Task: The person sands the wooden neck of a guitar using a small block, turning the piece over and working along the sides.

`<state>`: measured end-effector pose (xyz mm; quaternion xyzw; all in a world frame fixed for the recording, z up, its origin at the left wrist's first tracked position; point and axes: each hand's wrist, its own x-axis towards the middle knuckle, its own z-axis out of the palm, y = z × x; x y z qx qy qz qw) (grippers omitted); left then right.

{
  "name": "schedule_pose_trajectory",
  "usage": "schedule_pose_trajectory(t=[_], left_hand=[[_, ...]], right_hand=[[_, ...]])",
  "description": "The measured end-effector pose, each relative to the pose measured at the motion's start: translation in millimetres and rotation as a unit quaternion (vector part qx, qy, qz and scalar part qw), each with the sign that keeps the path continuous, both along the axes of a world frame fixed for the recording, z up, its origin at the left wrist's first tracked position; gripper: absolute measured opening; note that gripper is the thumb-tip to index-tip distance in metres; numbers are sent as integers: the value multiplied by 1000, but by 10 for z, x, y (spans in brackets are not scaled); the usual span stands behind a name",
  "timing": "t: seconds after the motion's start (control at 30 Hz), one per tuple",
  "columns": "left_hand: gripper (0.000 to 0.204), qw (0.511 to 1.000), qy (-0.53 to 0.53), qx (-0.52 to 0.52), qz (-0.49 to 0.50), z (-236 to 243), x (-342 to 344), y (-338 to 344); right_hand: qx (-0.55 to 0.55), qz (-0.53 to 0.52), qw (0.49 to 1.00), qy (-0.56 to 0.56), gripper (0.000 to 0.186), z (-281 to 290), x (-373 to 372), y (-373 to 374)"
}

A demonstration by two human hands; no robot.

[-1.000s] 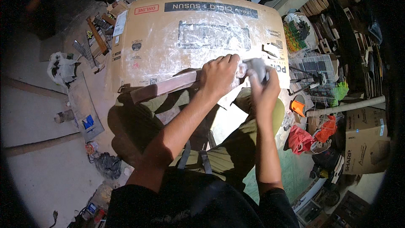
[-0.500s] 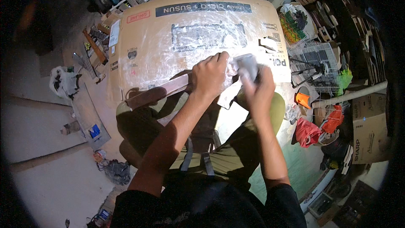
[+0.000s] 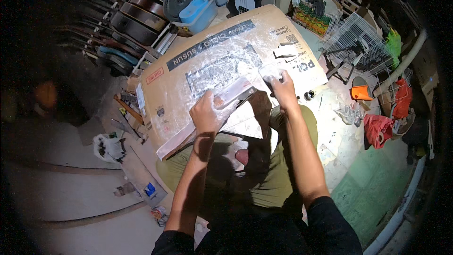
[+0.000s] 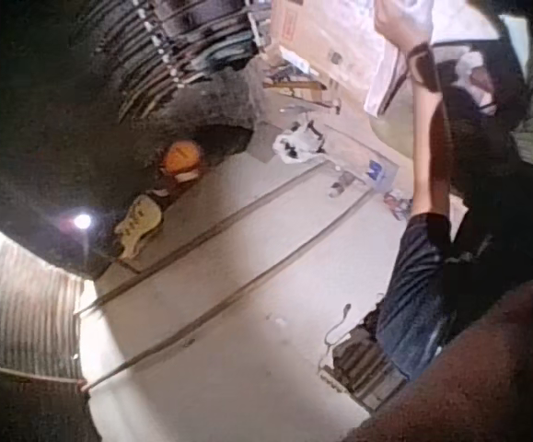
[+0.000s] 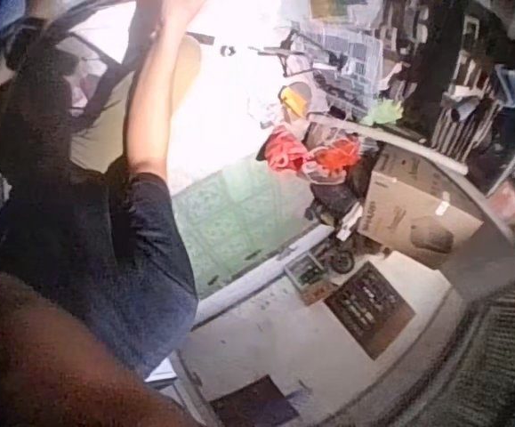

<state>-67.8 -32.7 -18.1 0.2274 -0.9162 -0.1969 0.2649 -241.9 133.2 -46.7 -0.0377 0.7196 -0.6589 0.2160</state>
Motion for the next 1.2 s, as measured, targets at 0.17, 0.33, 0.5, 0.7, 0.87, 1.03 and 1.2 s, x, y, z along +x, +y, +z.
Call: schedule_pose_trajectory(t=[0.17,0.33,0.5,0.7,0.87,1.03,1.2], left_hand=[[56,992,59,-107,-41,84,-155,-20],[63,983,-9,-161,-91,207,-181,57],[66,971,-119,-206,-17,297,-287,302],[74,936,-232,-254,-78,230,-834,678],[73,935,-237,-208,-162,351,-793,691],[85,975,-177,-133,-30,529,-137,604],[93,989,-146,-7,35,372,268,502]], right_hand=[[155,179,968,84,68,-196,55,-68],[147,389,894,166,84,-207,6,45],[132,364,900,201,90,-432,246,-133],[123,380,901,167,91,-664,243,-347],[202,409,882,121,96,-489,227,-305],[221,371,896,107,105,-361,224,-336],[211,366,900,108,111,-388,301,-426]])
